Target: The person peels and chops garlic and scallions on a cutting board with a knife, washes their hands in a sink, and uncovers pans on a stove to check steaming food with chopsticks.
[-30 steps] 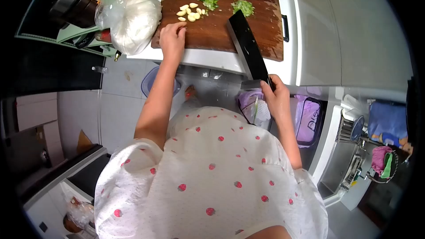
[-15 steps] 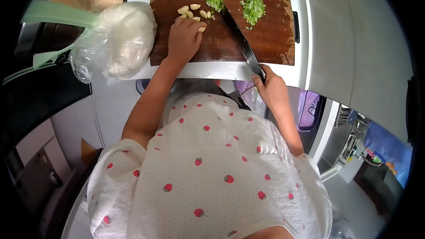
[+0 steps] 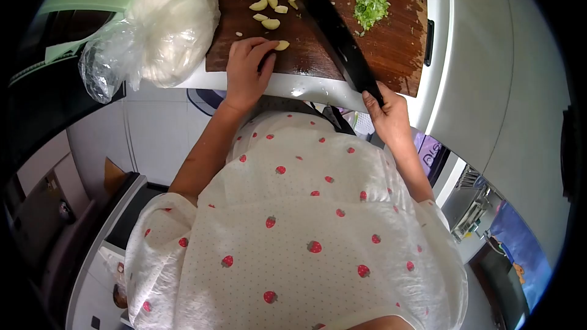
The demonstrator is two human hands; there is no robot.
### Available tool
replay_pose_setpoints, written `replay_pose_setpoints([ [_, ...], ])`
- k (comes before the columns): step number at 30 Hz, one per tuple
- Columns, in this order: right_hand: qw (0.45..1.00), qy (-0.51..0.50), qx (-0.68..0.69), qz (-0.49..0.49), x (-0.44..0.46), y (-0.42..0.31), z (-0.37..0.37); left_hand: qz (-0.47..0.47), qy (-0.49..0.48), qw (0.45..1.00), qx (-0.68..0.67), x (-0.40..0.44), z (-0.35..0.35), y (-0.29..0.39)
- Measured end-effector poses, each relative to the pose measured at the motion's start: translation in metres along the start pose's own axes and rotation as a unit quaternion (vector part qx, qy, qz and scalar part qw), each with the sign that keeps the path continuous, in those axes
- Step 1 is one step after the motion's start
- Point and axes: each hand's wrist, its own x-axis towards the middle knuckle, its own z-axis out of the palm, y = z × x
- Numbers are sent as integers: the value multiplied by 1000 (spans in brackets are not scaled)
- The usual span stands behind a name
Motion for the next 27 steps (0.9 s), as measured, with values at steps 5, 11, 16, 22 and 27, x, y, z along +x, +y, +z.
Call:
replay_pose_setpoints([
  [5, 995, -32, -46, -85, 7, -3, -3, 20, 32, 999, 17, 2, 12, 0],
  [11, 972, -22, -148, -180, 15, -18, -7, 45, 62, 997, 20, 2, 13, -9],
  [16, 961, -29, -194, -197, 16, -19, -3, 22, 46, 998, 23, -1, 12, -7],
  [22, 952, -33, -230, -198, 9, -27, -7, 27, 42, 998, 50, -1, 15, -12],
  [27, 936, -44, -286, -202, 10, -34, -11, 54, 65, 995, 57, 3, 14, -10],
])
